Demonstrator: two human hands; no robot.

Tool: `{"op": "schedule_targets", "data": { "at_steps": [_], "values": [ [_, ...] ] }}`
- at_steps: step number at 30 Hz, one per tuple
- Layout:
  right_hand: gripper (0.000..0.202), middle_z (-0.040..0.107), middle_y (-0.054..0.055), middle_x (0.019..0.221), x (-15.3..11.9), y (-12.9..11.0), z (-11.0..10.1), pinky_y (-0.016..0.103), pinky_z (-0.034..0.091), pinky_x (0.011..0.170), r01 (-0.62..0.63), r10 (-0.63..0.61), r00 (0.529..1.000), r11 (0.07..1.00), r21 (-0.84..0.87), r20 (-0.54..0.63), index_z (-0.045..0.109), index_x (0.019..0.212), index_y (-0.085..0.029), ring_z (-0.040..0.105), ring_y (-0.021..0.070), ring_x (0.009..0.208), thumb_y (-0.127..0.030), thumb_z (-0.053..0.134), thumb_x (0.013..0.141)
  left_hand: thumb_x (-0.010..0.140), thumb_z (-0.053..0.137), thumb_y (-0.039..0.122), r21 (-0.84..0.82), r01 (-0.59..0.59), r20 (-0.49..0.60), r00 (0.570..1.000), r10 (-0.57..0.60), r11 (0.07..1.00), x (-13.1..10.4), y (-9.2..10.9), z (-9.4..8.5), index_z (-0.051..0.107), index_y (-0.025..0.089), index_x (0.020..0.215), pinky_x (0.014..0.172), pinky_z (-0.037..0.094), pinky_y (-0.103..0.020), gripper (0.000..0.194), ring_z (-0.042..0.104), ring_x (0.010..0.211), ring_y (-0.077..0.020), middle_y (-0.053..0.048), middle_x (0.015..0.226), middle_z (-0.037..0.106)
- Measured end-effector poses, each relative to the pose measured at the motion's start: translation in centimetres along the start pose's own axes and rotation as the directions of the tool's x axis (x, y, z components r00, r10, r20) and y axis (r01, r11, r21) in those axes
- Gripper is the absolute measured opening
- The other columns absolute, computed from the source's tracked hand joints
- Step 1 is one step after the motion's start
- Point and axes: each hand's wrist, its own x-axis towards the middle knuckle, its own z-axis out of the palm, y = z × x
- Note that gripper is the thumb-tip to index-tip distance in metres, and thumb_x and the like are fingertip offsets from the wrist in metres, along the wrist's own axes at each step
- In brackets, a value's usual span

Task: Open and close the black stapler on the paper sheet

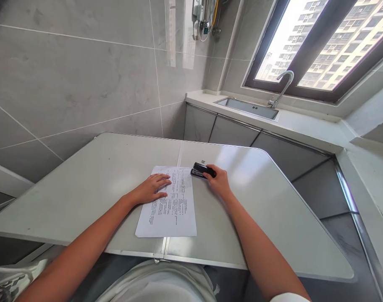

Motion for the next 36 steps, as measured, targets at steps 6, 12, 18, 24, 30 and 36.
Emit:
{"op": "schedule_targets", "data": {
  "at_steps": [6,12,18,24,30,36],
  "values": [
    [0.035,0.073,0.003,0.089,0.8,2.1,-3.2,0.033,0.047,0.069,0.081,-0.061,0.917,0.996,-0.034,0.393,0.074,0.108,-0.021,0.055,0.0177,0.071,-0.044,0.073,0.082,0.095,0.066,0.041,0.067,0.000,0.008,1.000,-0.001,0.998,0.1,-0.3,0.3,0.065,0.027,0.135,0.121,0.033,-0.050,0.042,0.048,0.141,-0.0312,-0.010,0.149,0.056],
    [0.040,0.072,0.007,0.109,-0.7,-2.1,-2.3,0.030,0.050,0.073,0.236,-0.272,0.699,0.961,0.145,0.662,0.066,0.129,-0.023,0.062,0.0202,0.086,-0.041,0.065,0.093,0.099,0.059,0.043,0.118,-0.021,0.012,1.000,0.020,0.993,0.0,0.1,0.2,0.062,0.025,0.138,0.123,0.032,-0.053,0.043,0.049,0.140,-0.0299,-0.011,0.149,0.056],
    [0.049,0.069,0.008,0.109,-1.5,-3.3,-0.5,0.038,0.052,0.086,0.418,-0.424,0.656,0.893,0.168,0.624,0.051,0.152,-0.031,0.063,0.0228,0.095,-0.037,0.053,0.103,0.105,0.048,0.038,0.052,-0.185,0.162,0.971,0.175,0.981,0.4,2.0,0.6,0.052,0.031,0.151,0.129,0.018,-0.054,0.047,0.036,0.152,-0.0282,-0.006,0.161,0.046],
    [0.048,0.067,0.009,0.115,-1.8,-2.8,0.3,0.042,0.053,0.094,0.471,-0.433,0.694,0.877,0.091,0.575,0.049,0.153,-0.034,0.063,0.0240,0.104,-0.032,0.048,0.105,0.104,0.050,0.041,0.081,-0.238,0.220,0.951,0.216,0.968,0.5,2.7,1.2,0.045,0.039,0.156,0.125,0.018,-0.061,0.052,0.031,0.154,-0.0353,-0.005,0.168,0.034],
    [0.050,0.068,0.009,0.117,-2.3,-3.5,0.9,0.045,0.054,0.094,0.491,-0.403,0.735,0.871,-0.018,0.545,0.050,0.153,-0.033,0.062,0.0259,0.105,-0.024,0.047,0.104,0.104,0.050,0.041,0.110,-0.244,0.219,0.951,0.216,0.963,0.3,2.8,1.2,0.045,0.039,0.156,0.123,0.019,-0.064,0.052,0.032,0.153,-0.0374,-0.006,0.168,0.034],
    [0.052,0.069,0.008,0.113,-2.5,-3.9,1.3,0.044,0.055,0.091,0.508,-0.395,0.747,0.858,-0.075,0.535,0.051,0.152,-0.032,0.061,0.0259,0.102,-0.020,0.048,0.102,0.104,0.049,0.041,0.123,-0.235,0.222,0.953,0.204,0.964,0.3,3.0,1.1,0.046,0.039,0.155,0.122,0.020,-0.065,0.051,0.032,0.153,-0.0377,-0.006,0.168,0.034]
  ]
}}
